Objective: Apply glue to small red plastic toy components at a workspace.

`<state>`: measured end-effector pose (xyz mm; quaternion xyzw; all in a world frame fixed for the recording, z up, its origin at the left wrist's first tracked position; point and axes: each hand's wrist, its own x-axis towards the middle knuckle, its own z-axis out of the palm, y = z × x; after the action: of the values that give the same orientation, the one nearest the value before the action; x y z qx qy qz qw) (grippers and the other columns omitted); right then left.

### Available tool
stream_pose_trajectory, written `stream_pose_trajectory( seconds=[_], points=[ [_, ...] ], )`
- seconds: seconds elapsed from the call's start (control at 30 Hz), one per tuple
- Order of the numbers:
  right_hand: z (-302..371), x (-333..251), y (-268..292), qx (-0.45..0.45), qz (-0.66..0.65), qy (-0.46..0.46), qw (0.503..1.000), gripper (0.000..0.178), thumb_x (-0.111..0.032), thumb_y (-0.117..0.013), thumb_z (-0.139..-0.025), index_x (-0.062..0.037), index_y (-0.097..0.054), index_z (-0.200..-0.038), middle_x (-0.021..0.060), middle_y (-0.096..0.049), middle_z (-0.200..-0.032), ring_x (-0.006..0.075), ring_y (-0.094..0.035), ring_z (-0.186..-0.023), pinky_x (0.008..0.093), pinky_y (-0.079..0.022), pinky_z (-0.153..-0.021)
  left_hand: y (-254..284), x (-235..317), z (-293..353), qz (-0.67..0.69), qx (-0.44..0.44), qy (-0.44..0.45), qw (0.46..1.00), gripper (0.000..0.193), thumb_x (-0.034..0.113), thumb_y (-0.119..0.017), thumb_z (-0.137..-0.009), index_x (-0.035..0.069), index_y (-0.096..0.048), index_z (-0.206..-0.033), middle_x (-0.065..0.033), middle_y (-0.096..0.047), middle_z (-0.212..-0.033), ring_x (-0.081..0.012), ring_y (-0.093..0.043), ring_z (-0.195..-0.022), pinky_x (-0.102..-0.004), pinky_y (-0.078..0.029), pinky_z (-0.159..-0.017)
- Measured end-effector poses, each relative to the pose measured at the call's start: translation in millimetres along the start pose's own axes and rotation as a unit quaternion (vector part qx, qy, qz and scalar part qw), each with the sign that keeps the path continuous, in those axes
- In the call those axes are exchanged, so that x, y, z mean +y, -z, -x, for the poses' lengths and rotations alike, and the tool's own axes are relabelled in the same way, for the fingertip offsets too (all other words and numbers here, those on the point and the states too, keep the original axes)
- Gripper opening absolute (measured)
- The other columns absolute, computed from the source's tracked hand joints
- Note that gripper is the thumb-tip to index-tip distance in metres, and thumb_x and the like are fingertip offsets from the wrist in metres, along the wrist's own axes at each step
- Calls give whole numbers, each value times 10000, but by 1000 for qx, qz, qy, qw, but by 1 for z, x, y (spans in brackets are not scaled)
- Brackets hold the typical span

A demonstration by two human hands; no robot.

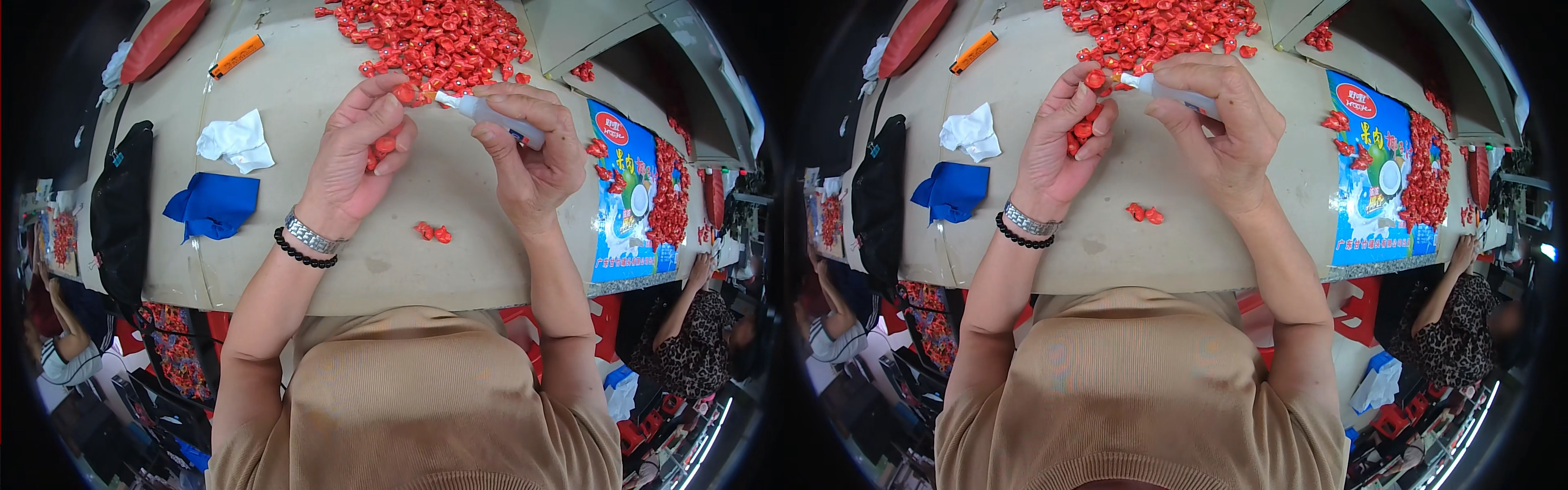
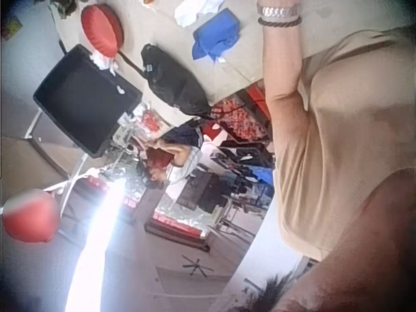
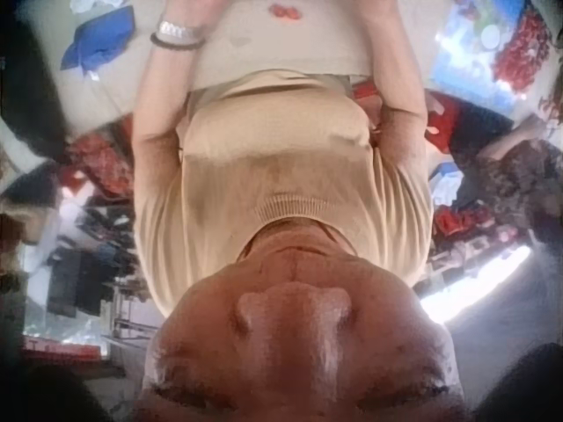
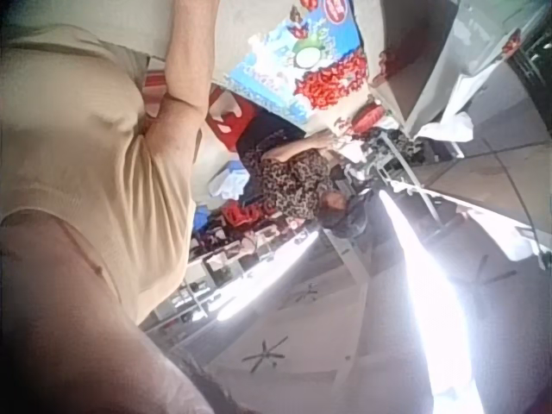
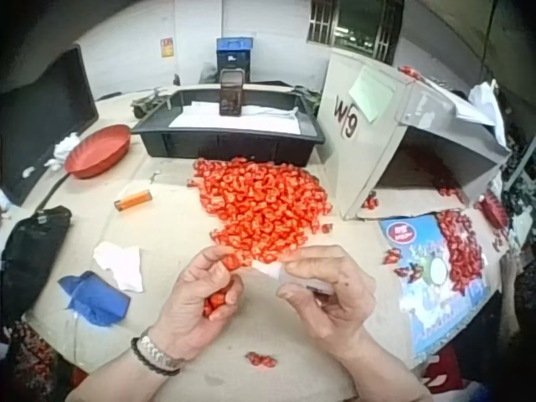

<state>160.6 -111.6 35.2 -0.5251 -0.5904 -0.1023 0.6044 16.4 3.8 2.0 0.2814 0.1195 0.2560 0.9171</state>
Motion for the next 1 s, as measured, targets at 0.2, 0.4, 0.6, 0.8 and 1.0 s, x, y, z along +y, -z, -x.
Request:
stream_pose_trajectory(
  seconds=[0.2,0.4,0.6,0.8,1.0],
  points=[
    [-1,-4,2,18,-15,-17,1000,261,-6,-766,-720,12,-615,-933,132,-671,-889,214,-662,-821,268,-530,-630,0,0,0,-14,-10,-19,1000,274,122,-600,-912,91,-538,-1178,-11,-578,-972,-104,-478,-687,-169,-318,-407],
    [0,-1,0,13,-27,-13,999,256,-24,-770,-724,9,-619,-928,130,-674,-888,199,-658,-814,246,-515,-578,0,1,0,-20,-3,-23,1000,283,117,-612,-904,100,-533,-1175,-15,-576,-958,-107,-486,-680,-171,-325,-411],
    [1,0,0,5,-14,-9,1000,256,-22,-772,-719,2,-623,-926,129,-673,-888,190,-656,-803,220,-486,-498,0,1,-1,-23,-3,-30,999,276,116,-615,-903,103,-535,-1167,-26,-576,-954,-107,-493,-679,-171,-328,-414],
    [1,0,0,16,-20,-17,1000,251,-12,-770,-720,1,-624,-925,126,-672,-894,184,-655,-819,233,-514,-558,0,0,-1,-21,-7,-25,999,277,111,-611,-904,105,-536,-1171,-25,-577,-955,-108,-484,-676,-171,-324,-411],
    [3,-9,-2,56,-106,-159,980,226,-38,-732,-789,-4,-600,-970,96,-672,-905,140,-636,-812,230,-519,-613,0,-2,1,57,-5,3,998,278,108,-588,-916,102,-547,-1191,-22,-600,-1048,-112,-456,-688,-170,-313,-404]
  ],
)
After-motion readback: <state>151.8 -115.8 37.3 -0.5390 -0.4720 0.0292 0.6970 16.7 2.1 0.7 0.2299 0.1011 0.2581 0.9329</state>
